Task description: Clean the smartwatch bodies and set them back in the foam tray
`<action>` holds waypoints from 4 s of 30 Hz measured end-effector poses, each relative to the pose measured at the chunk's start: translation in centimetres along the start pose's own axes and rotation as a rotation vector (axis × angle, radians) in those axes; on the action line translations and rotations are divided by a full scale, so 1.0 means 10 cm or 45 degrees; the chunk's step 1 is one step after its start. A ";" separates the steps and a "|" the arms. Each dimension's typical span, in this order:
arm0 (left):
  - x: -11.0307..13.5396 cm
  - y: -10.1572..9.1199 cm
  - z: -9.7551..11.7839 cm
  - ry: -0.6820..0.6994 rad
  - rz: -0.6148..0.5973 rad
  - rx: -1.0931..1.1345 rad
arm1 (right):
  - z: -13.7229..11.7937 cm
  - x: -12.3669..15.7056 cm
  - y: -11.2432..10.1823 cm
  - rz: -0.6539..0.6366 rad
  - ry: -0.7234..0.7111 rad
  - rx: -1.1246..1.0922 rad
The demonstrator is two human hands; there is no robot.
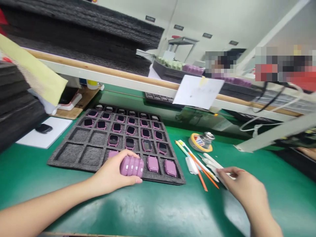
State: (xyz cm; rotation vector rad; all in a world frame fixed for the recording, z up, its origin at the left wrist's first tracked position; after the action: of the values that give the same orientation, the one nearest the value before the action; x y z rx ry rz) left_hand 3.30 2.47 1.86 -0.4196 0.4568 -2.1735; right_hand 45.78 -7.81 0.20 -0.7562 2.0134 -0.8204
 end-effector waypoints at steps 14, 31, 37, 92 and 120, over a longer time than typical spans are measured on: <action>-0.01 0.03 -0.11 0.104 -0.018 0.162 | -2.60 0.62 0.57 -0.498 -1.282 -0.856; -0.01 0.03 -0.13 0.068 -0.048 0.125 | -2.54 0.46 0.75 -0.383 -1.251 -0.896; 0.00 0.03 -0.11 0.052 -0.055 0.154 | -2.47 0.47 0.66 -0.477 -1.338 -0.811; 0.20 0.10 0.09 0.193 0.173 0.435 | -2.18 0.35 0.53 -0.796 -0.954 -0.947; 0.25 0.10 0.09 0.193 -0.039 0.577 | -2.41 0.93 0.78 -0.710 -0.807 -1.373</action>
State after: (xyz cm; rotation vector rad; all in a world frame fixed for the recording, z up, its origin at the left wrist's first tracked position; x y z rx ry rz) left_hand 2.94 -0.26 2.49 -0.0119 0.0297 -2.2634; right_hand 19.17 -3.38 1.01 -1.9390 1.5377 0.3385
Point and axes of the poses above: each hand's wrist, its own x-axis away from the middle knuckle, its own y-axis out of the palm, z = x × y, the point moved 1 cm from there along -x, towards the middle knuckle, and after that the axes turned 10 degrees about -x, right-handed, at the moved point
